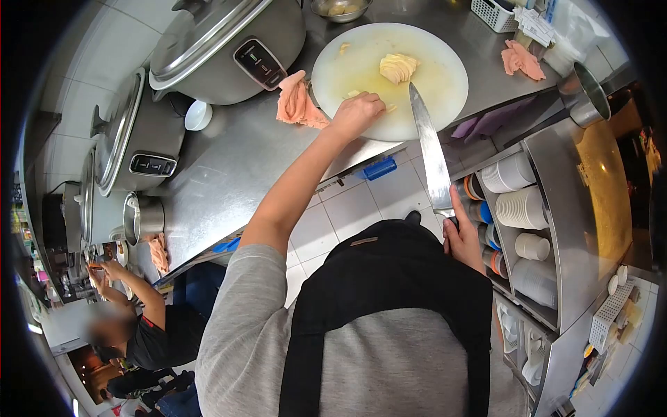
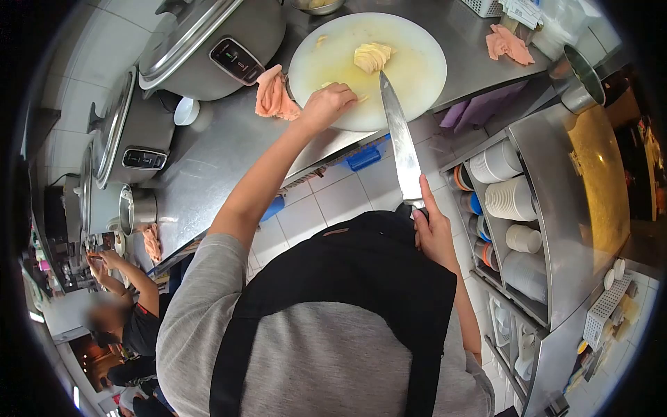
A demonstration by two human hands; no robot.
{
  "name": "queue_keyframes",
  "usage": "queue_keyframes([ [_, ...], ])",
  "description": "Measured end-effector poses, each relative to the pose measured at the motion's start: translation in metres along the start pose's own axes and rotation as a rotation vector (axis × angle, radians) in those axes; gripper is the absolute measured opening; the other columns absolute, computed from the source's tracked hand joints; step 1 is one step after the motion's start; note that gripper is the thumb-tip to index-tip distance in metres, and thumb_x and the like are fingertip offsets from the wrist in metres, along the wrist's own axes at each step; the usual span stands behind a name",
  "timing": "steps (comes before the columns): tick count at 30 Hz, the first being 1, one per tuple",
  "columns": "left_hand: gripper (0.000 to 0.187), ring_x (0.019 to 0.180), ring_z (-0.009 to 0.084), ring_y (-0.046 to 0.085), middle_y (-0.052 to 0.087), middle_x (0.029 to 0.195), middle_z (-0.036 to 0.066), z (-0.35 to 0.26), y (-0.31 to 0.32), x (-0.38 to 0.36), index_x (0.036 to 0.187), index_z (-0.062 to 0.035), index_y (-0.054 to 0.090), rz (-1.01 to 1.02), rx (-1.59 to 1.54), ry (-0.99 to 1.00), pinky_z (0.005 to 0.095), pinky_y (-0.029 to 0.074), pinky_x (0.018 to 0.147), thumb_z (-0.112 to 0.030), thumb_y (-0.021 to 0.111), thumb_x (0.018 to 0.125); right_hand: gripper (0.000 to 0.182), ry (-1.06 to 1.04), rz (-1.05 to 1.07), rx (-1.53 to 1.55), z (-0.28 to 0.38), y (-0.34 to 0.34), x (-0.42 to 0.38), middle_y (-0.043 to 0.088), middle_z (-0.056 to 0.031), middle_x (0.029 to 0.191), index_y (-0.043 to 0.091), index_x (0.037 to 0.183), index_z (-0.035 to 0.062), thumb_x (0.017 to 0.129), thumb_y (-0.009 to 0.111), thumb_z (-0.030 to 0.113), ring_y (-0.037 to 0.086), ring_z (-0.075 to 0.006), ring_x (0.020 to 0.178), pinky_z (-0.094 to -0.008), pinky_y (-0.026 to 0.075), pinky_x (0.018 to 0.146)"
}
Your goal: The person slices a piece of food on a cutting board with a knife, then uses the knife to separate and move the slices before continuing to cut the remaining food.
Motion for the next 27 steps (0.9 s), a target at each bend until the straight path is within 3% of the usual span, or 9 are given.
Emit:
queue_keyframes([
  [2, 0.011, 0.084, 0.0260, 0.064, 0.065, 0.088, 0.008, 0.002, -0.002, 0.004, 0.088, -0.0045, 0.068, -0.057, -0.009, 0.026, 0.0373, 0.053, 0.074, -0.014, 0.064, 0.083, 0.069, -0.001, 0.009, 0.017, 0.002, -0.002, 0.003, 0.049, -0.0012, 0.065, 0.025, 0.153, 0.0294, 0.096, 0.048, 0.000, 0.045, -0.0071, 0.046, -0.0259, 0.040, 0.044],
  [5, 0.012, 0.080, 0.0261, 0.065, 0.065, 0.085, 0.010, 0.015, 0.000, 0.007, 0.086, -0.0030, 0.068, -0.041, -0.125, -0.084, 0.0372, 0.052, 0.073, -0.015, 0.066, 0.083, 0.069, -0.017, 0.019, 0.026, 0.001, -0.005, 0.007, 0.049, -0.0013, 0.067, 0.025, 0.153, 0.0296, 0.096, 0.049, 0.000, 0.045, -0.0071, 0.046, -0.0257, 0.040, 0.044],
  [9, 0.012, 0.078, 0.0250, 0.066, 0.066, 0.083, 0.011, 0.013, -0.001, 0.009, 0.086, -0.0031, 0.068, 0.085, -0.259, -0.150, 0.0359, 0.052, 0.072, -0.013, 0.070, 0.081, 0.069, -0.013, 0.024, 0.033, -0.001, -0.010, 0.010, 0.049, -0.0011, 0.067, 0.025, 0.153, 0.0295, 0.095, 0.049, 0.000, 0.045, -0.0071, 0.046, -0.0257, 0.040, 0.044],
  [14, 0.023, 0.077, 0.0260, 0.066, 0.066, 0.083, 0.011, 0.023, 0.008, 0.015, 0.092, -0.0028, 0.066, 0.018, -0.181, -0.330, 0.0360, 0.051, 0.072, -0.015, 0.076, 0.075, 0.070, -0.002, 0.027, 0.050, -0.004, -0.018, 0.016, 0.048, -0.0009, 0.067, 0.025, 0.153, 0.0305, 0.095, 0.049, 0.000, 0.045, -0.0073, 0.047, -0.0259, 0.041, 0.045],
  [17, 0.031, 0.077, 0.0263, 0.065, 0.067, 0.081, 0.011, 0.021, 0.019, 0.023, 0.094, -0.0020, 0.064, 0.114, -0.194, -0.349, 0.0362, 0.051, 0.072, -0.017, 0.079, 0.071, 0.070, -0.004, 0.039, 0.047, -0.005, -0.023, 0.022, 0.048, -0.0007, 0.066, 0.024, 0.153, 0.0304, 0.095, 0.049, 0.000, 0.045, -0.0074, 0.047, -0.0261, 0.041, 0.045],
  [23, 0.022, 0.074, 0.0211, 0.065, 0.068, 0.080, 0.011, 0.030, 0.028, 0.021, 0.088, -0.0019, 0.065, 0.181, -0.472, -0.456, 0.0330, 0.051, 0.069, -0.009, 0.078, 0.071, 0.068, -0.024, 0.084, 0.011, 0.002, -0.035, 0.035, 0.047, -0.0004, 0.065, 0.024, 0.154, 0.0295, 0.096, 0.049, 0.003, 0.044, -0.0074, 0.047, -0.0260, 0.041, 0.046],
  [27, 0.016, 0.072, 0.0201, 0.065, 0.068, 0.080, 0.011, 0.022, 0.016, 0.026, 0.088, -0.0005, 0.067, 0.015, -0.469, -0.396, 0.0317, 0.052, 0.068, -0.002, 0.073, 0.074, 0.068, 0.000, 0.177, -0.005, 0.000, -0.034, 0.041, 0.047, -0.0001, 0.066, 0.024, 0.154, 0.0302, 0.096, 0.048, 0.003, 0.045, -0.0072, 0.047, -0.0255, 0.042, 0.045],
])
Point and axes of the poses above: each hand's wrist, its own x-axis towards the middle knuckle, its own y-axis out of the palm, z = x × y, the point moved 10 cm from there along x, towards the middle knuckle
